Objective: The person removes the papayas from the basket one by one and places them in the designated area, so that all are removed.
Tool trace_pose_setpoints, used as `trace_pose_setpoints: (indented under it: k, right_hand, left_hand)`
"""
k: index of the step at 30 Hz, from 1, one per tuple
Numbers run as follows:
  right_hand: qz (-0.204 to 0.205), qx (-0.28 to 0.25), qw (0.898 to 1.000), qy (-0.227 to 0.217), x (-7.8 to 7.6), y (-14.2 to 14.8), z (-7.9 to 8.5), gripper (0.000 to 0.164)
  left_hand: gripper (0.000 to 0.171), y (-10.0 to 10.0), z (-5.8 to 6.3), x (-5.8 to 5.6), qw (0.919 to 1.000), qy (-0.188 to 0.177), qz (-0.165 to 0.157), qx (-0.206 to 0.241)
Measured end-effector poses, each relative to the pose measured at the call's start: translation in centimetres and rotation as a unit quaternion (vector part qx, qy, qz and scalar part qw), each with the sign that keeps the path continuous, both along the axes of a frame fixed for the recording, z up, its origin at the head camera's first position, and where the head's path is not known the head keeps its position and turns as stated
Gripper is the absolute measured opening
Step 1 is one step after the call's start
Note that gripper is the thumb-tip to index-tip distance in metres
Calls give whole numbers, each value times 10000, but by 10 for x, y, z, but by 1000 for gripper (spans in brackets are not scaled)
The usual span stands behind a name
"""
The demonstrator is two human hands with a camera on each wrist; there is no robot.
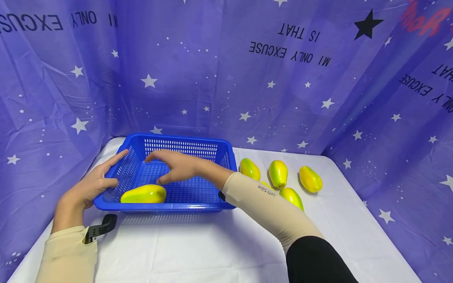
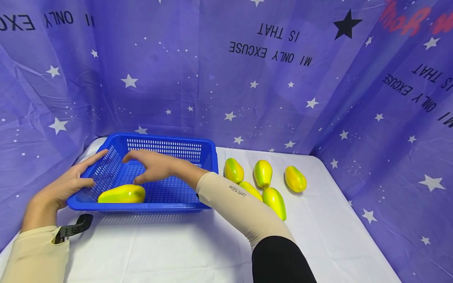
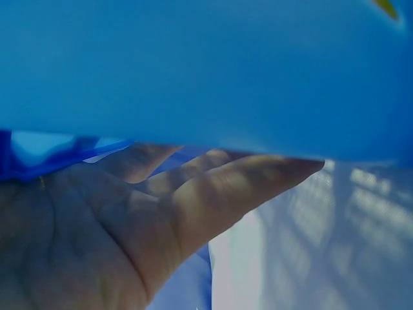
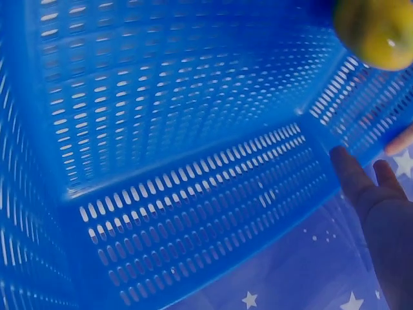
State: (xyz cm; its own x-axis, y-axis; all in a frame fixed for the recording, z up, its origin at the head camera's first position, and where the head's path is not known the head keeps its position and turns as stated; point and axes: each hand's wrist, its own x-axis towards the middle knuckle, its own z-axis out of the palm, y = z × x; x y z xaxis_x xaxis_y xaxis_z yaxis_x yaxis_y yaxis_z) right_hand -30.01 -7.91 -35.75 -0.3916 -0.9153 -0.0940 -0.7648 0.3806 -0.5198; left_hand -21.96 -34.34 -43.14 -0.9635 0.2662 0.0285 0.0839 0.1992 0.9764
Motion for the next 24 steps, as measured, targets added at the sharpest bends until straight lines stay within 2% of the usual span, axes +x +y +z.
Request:
trace_pose_setpoints:
  k: [9, 24]
  right_hand:
    - [15, 310, 9992, -257, 0, -7, -17, 63]
    - [201, 596, 9967, -522, 6, -16, -35, 62]
  left_hand:
    - [94, 3, 0, -1, 9996, -144, -115, 218]
    - [94, 5, -1, -2, 9998, 131, -150, 33]
